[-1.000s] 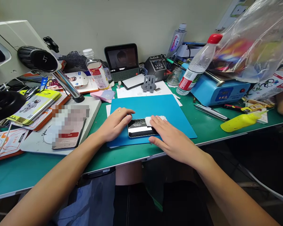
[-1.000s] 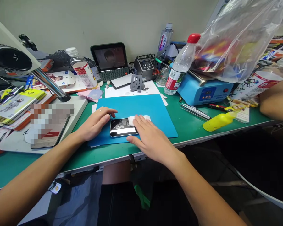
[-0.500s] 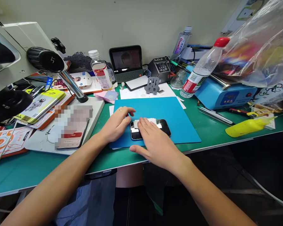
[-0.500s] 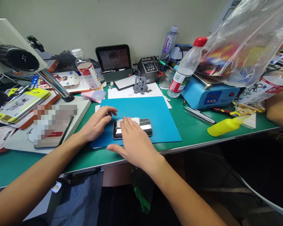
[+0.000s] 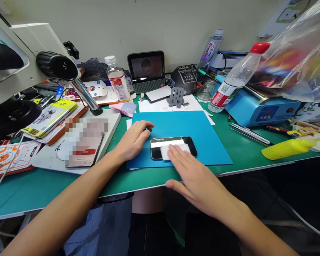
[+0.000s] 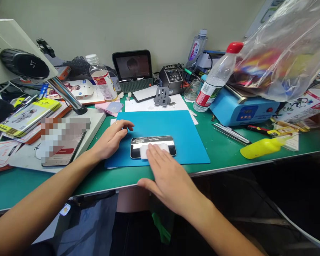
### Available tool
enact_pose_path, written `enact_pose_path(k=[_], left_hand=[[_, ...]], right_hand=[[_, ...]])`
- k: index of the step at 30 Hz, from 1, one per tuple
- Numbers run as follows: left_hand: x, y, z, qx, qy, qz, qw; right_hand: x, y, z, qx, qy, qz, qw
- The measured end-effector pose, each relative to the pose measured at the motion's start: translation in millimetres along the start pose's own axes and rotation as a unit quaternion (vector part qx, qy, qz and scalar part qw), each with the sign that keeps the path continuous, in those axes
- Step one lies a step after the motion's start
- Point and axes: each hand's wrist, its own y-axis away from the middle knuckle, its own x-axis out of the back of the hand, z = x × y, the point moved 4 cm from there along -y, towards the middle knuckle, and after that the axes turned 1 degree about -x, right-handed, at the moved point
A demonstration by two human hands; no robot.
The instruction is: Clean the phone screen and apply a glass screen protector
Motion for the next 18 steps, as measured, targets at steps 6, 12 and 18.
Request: enact_pose_path(k=[6, 12, 18], left_hand=[[0, -1, 0, 0.004, 0.003, -0.006, 1.0], [3, -2, -1, 0.035, 0.009, 0.044, 0.998], [3, -1, -3, 0.059, 0.016, 0.044, 0.997]], right_hand=[[5, -17, 37, -0.096, 0.025, -0.004, 0.995], [-4, -55, 3, -0.098, -0.008, 0.01, 0.995], [-12, -64, -35, -0.047, -0.041, 0.015, 0.998]])
